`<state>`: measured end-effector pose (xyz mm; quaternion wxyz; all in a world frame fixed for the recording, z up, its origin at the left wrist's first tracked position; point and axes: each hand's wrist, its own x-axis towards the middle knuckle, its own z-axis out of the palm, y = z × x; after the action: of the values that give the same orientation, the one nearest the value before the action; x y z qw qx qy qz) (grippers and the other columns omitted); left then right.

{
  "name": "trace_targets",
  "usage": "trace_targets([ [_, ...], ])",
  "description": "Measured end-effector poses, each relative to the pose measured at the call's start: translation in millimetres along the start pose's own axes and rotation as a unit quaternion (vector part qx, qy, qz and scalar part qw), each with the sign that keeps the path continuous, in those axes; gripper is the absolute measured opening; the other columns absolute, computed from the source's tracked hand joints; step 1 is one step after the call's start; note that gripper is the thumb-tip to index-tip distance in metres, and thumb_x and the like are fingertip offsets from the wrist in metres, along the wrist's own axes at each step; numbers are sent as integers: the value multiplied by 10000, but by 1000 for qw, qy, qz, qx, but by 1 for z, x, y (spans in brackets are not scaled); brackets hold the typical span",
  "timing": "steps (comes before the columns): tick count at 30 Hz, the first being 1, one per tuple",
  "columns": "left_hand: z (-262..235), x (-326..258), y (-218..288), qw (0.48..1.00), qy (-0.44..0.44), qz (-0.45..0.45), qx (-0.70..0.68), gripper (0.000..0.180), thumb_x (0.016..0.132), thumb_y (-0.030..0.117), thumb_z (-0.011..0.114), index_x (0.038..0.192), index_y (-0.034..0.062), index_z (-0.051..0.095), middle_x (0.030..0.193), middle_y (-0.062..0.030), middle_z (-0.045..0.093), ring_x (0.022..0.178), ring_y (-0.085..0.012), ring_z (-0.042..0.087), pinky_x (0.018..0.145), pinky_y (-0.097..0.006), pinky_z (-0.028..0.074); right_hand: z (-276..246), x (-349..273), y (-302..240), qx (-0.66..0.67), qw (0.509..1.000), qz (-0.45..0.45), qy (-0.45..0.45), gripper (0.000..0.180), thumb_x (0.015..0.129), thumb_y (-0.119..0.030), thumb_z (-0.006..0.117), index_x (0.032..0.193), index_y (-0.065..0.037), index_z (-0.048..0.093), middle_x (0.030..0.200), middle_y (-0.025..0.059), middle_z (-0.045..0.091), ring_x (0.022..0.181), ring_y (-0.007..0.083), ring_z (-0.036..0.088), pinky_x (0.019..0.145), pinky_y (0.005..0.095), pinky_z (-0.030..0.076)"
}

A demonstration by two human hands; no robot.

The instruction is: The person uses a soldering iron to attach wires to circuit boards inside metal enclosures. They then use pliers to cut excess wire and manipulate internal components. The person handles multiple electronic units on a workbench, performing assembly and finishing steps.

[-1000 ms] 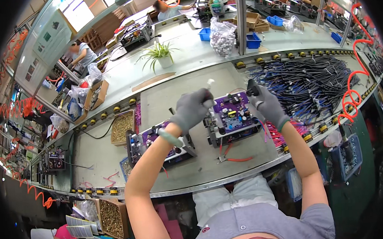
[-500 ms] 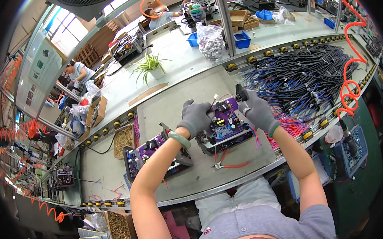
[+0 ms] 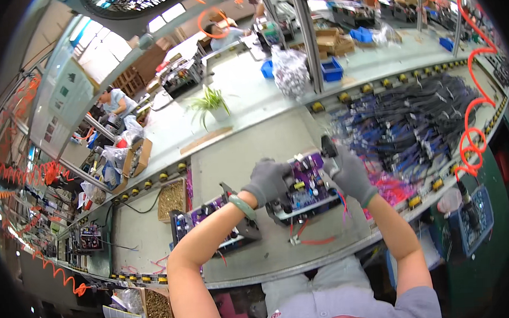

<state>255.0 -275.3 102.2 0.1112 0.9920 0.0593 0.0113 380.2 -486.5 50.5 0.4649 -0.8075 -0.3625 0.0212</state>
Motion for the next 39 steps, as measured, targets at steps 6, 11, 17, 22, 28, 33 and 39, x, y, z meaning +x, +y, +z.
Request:
trace_targets([
  [6, -40, 33, -14, 965, -254, -57, 16, 412, 797, 473, 667, 1025, 134, 722, 944, -113, 728, 920, -314, 690, 856, -410, 500, -2, -1, -9, -17, 1000, -1, -4, 579, 855, -297, 717, 1306, 2, 512, 1002, 210, 701, 926, 388, 689, 815, 465, 526],
  [11, -37, 36, 3, 949, -266, -58, 159, 700, 772, 592, 688, 1282, 122, 598, 1092, -181, 692, 1064, -352, 655, 923, -416, 476, 2, -1, -3, -20, 999, 40, -5, 557, 851, -282, 719, 1300, -18, 522, 982, 200, 702, 917, 385, 691, 805, 467, 525],
  [17, -21, 27, -10, 985, -128, 41, -110, 678, 836, 328, 689, 1434, 97, 470, 1306, -225, 605, 1191, -363, 599, 1043, -418, 452, -4, -2, -13, -6, 1000, 29, -5, 506, 845, -279, 723, 1245, -28, 541, 1007, 205, 686, 936, 398, 675, 820, 466, 522],
  [22, -18, 30, 8, 981, -40, -13, -188, 400, 889, 158, 603, 1283, 90, 620, 1158, -162, 698, 1064, -282, 677, 941, -368, 520, -11, -2, -27, -125, 983, -112, 68, 490, 837, -238, 714, 1244, -24, 545, 1168, 217, 627, 1057, 390, 627, 885, 449, 501],
  [28, -29, -9, 17, 992, 9, -12, -129, 361, 933, 162, 528, 1285, 155, 607, 1023, -138, 715, 920, -330, 688, 840, -430, 543, 19, 5, -58, -37, 981, -188, 37, 412, 848, -120, 658, 1244, -46, 571, 1027, 177, 672, 866, 355, 667, 782, 426, 534],
  [33, -9, -34, -6, 975, 198, 97, 2, 212, 858, 166, 627, 1065, 191, 665, 804, -92, 648, 763, -320, 651, 704, -443, 511, 60, 10, -67, 158, 980, -119, -26, 319, 904, -87, 622, 1222, -66, 614, 924, 177, 699, 826, 270, 709, 728, 365, 546],
  [39, -9, -49, -21, 961, 263, 63, 58, 79, 818, 203, 686, 886, 168, 704, 788, -50, 661, 740, -282, 657, 693, -413, 504, 72, 16, -71, 151, 970, -121, -145, 248, 868, -171, 714, 1084, -50, 697, 902, 166, 724, 818, 256, 725, 744, 340, 564],
])
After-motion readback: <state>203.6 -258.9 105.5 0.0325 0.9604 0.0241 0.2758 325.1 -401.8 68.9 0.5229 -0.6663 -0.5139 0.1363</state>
